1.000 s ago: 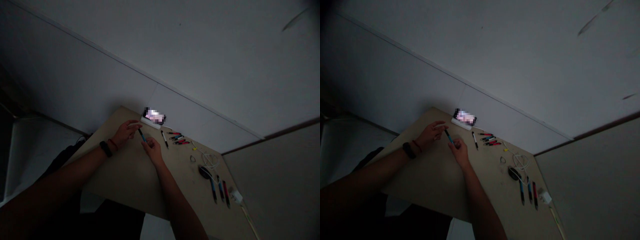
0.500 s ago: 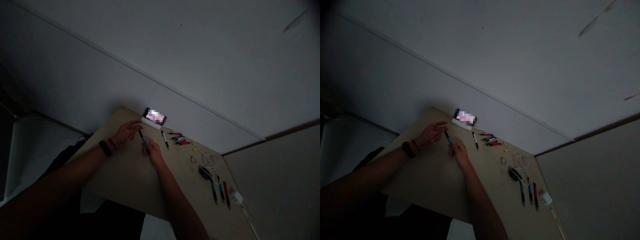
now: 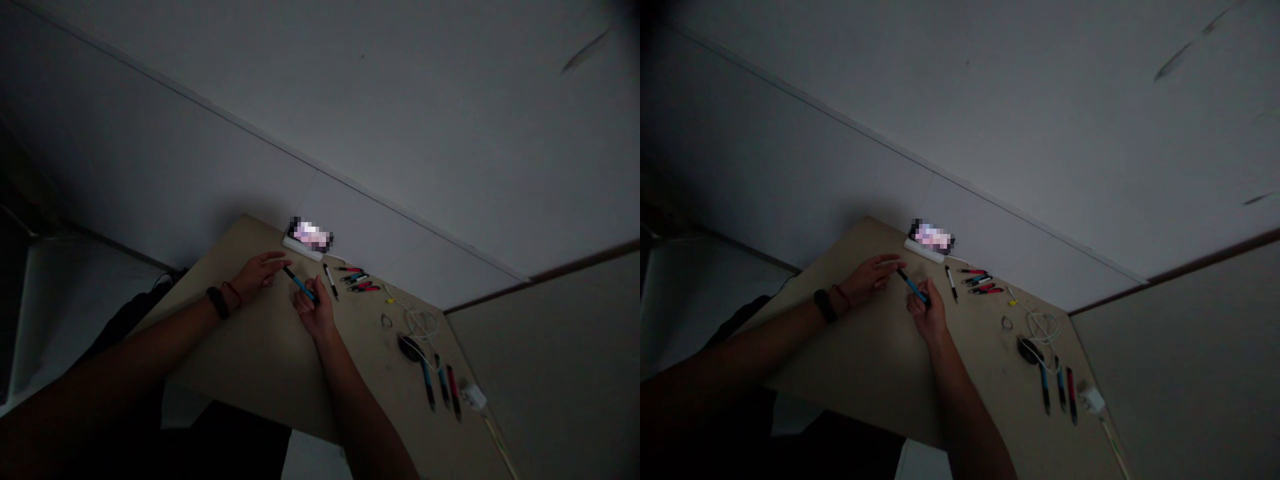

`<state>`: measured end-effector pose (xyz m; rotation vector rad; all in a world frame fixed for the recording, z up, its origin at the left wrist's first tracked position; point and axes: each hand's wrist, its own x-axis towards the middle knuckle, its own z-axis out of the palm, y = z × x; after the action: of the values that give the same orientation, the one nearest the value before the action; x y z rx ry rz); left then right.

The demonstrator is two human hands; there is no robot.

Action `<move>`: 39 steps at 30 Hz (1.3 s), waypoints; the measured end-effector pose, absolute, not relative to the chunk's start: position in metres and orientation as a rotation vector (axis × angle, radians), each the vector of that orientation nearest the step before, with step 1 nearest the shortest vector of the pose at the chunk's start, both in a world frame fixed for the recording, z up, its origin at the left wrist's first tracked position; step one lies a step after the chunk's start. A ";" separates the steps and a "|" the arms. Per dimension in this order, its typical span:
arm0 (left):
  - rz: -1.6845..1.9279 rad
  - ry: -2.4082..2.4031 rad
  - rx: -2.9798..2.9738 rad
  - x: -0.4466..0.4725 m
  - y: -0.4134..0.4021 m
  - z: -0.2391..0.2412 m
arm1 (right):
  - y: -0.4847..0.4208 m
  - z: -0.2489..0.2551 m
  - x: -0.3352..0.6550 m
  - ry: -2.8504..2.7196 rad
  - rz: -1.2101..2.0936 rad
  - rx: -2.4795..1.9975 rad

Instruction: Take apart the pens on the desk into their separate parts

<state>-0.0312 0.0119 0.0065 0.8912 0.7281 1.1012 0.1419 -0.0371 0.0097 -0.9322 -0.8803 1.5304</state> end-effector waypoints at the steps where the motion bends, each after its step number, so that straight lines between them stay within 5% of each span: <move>1: 1.096 0.724 0.899 -0.031 0.012 0.006 | -0.037 0.009 0.142 -0.876 1.505 -0.936; 17: 1.103 0.792 1.225 -0.022 0.012 -0.010 | -0.023 0.006 0.184 -0.587 1.407 -0.883; 23: 1.088 0.964 1.564 -0.019 0.008 -0.019 | -0.006 0.025 0.241 -0.725 0.828 -1.119; 28: 0.966 0.994 1.857 -0.018 0.007 -0.018 | -0.003 0.036 0.281 -1.189 -0.053 -1.897; 32: 0.875 1.021 2.031 -0.020 0.006 -0.017 | -0.005 0.029 0.284 -1.562 -0.173 -2.267; 39: 0.738 1.058 2.315 -0.021 0.000 -0.009 | -0.003 0.049 0.231 -1.684 -0.222 -2.206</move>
<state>-0.0206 0.0000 -0.0094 2.3148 1.0584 0.7376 0.2313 -0.0032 0.0487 -2.2056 -1.6838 -0.2223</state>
